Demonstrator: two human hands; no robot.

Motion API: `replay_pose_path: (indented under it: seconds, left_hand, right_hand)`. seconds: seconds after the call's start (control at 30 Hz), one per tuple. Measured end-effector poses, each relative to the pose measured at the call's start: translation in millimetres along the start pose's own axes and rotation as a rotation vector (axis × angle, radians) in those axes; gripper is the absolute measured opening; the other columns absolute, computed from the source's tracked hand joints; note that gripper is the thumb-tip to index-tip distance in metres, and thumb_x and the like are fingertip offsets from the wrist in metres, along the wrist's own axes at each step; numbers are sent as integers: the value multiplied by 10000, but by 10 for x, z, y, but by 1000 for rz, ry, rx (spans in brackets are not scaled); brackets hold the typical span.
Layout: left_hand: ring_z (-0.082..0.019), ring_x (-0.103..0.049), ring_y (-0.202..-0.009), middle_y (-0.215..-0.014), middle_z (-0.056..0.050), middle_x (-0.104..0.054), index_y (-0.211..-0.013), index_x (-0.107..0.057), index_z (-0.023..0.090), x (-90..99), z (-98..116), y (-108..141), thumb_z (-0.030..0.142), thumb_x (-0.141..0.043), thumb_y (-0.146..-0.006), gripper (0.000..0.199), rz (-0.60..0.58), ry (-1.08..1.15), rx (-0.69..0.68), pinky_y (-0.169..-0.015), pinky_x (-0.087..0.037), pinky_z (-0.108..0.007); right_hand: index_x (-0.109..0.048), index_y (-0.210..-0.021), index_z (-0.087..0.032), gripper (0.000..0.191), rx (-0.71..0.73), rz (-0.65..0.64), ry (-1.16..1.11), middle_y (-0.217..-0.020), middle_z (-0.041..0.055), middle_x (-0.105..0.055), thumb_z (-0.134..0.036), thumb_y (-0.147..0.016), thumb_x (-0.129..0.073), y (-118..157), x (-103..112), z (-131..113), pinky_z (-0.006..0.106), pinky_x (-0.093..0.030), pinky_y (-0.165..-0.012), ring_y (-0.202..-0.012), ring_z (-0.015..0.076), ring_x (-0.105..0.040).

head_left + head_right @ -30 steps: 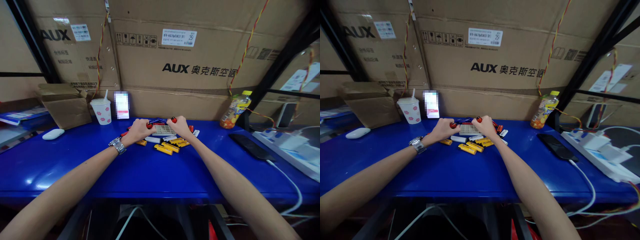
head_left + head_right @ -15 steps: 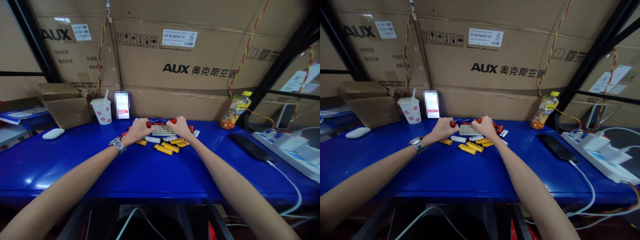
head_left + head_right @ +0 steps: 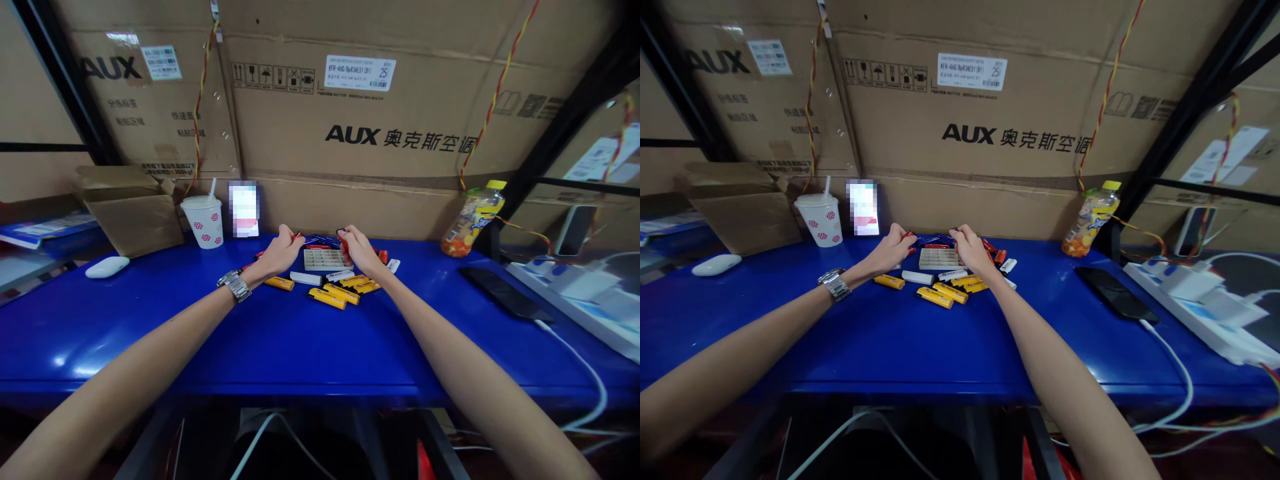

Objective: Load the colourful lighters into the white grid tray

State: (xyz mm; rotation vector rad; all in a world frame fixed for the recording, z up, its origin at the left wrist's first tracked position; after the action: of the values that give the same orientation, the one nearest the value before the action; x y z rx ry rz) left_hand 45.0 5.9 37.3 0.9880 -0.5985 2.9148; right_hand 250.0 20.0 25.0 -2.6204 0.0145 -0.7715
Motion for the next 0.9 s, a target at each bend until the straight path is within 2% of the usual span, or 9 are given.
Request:
replay_pose_path:
  seconds: [0.03, 0.1, 0.2, 0.37, 0.53, 0.73, 0.9]
  left_hand:
    - [-152, -517, -588, -648, -10, -564, -838, -394, 220, -23, -23, -29, 343, -441, -914, 151, -32, 31, -21, -557, -362, -290]
    - [-161, -547, -661, -717, -30, -600, -850, -455, 207, -48, -28, -83, 323, -457, -910, 131, -53, 26, -147, -607, -405, -294]
    - [-190, -571, -816, -846, -65, -643, -862, -583, 184, -37, -2, -123, 310, -545, -866, 132, 27, -73, -335, -730, -442, -320]
    - [-181, -597, -733, -834, -84, -690, -865, -675, 154, -50, -51, -140, 358, -564, -862, 232, 52, -115, -298, -687, -438, -308]
    - [-184, -605, -760, -830, -68, -722, -850, -703, 181, -39, -93, -148, 307, -564, -846, 188, 136, -174, -301, -689, -415, -297]
    - [-160, -575, -654, -718, -51, -682, -768, -658, 173, -90, -87, -151, 294, -483, -892, 246, 5, -214, -300, -617, -379, -269]
    - [-194, -606, -748, -820, -74, -690, -852, -646, 186, -163, -68, -151, 204, -455, -891, 196, -41, -362, -388, -681, -399, -290]
  right_hand:
    - [-451, -842, -225, 253, -17, -18, -23, -594, -34, -495, -457, -888, -363, -3, -13, 18, 253, -365, -503, -508, 133, -470]
    - [-468, -840, -217, 229, -1, -51, 8, -608, -32, -514, -438, -873, -421, 1, -36, 21, 244, -361, -510, -537, 129, -485]
    - [-530, -789, -185, 239, 98, -143, 117, -628, -12, -534, -413, -846, -491, 30, -83, -35, 238, -345, -530, -585, 124, -479]
    - [-579, -756, -156, 300, 154, -225, 173, -655, 0, -535, -434, -840, -503, 82, -127, -131, 242, -300, -537, -600, 116, -439]
    - [-567, -693, -155, 332, 142, -277, 183, -612, -17, -477, -451, -833, -509, 110, -155, -183, 252, -262, -541, -571, 103, -390]
    - [-547, -664, -164, 329, 141, -286, 173, -599, -22, -468, -452, -820, -514, 114, -161, -192, 248, -251, -531, -559, 102, -383]
    - [-575, -727, -162, 194, 101, -268, 110, -628, -15, -498, -338, -773, -510, 99, -165, -169, 245, -296, -534, -574, 111, -403]
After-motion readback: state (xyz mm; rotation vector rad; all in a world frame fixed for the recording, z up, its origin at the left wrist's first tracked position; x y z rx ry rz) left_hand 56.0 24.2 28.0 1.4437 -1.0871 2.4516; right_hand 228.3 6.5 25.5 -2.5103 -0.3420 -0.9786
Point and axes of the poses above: each hand's wrist, its own y-axis away from the middle knuckle, its own x-axis out of the back of the hand, z = x × y, the point moved 4 cm from there along -y, towards the middle knuckle
